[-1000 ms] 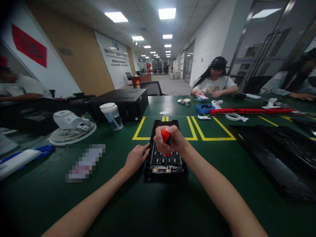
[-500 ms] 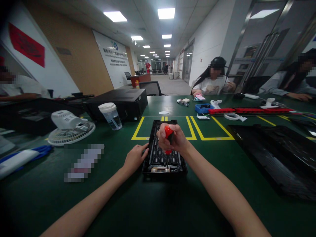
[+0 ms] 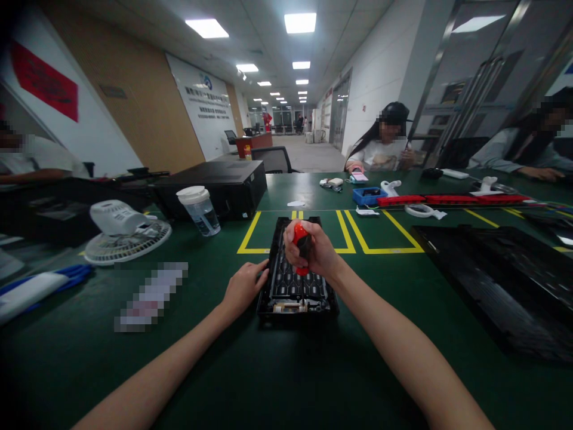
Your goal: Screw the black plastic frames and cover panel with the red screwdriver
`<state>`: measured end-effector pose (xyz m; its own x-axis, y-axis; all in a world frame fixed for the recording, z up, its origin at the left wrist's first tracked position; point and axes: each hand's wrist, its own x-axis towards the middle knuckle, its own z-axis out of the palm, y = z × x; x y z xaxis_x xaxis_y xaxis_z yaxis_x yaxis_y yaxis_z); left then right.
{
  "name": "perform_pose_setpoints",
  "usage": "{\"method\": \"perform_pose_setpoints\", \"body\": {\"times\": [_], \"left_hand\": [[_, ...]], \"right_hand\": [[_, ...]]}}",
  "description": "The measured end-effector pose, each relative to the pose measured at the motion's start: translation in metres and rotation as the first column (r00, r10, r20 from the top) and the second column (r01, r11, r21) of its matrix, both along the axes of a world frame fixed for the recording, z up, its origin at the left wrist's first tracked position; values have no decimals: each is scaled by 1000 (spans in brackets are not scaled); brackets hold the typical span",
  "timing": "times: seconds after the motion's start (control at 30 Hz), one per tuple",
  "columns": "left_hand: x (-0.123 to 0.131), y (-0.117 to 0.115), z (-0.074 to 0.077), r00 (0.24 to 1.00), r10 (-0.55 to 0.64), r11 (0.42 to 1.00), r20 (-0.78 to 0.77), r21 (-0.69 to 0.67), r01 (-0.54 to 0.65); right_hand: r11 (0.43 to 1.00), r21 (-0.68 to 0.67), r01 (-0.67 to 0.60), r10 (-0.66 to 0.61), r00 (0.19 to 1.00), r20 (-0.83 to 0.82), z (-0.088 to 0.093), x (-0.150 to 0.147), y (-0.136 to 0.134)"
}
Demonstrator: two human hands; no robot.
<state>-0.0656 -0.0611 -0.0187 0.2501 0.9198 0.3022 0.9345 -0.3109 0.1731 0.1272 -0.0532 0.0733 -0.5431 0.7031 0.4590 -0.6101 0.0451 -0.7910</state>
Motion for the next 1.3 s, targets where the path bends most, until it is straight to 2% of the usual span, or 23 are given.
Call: {"method": "perform_pose_setpoints", "body": {"times": [0.17,0.5,0.67,1.3], "left_hand": [[0,1,-2,1000,-20,999,-8,32,20],[0,0,0,1000,-18,1000,13,9,18],[1,-1,2,999,-17,1000,28,-5,17],[1,0,-1,1000,1,1000,16,-9,0]], "right_hand": [[998,9,65,-65,998,-22,2,-1,-5],[969,-10,249,-249,969,5,3,-1,-12],[932,2,362,-362,932,21,3,-2,-17],[780,53,624,-625,781,7,4,-17,-37]]}}
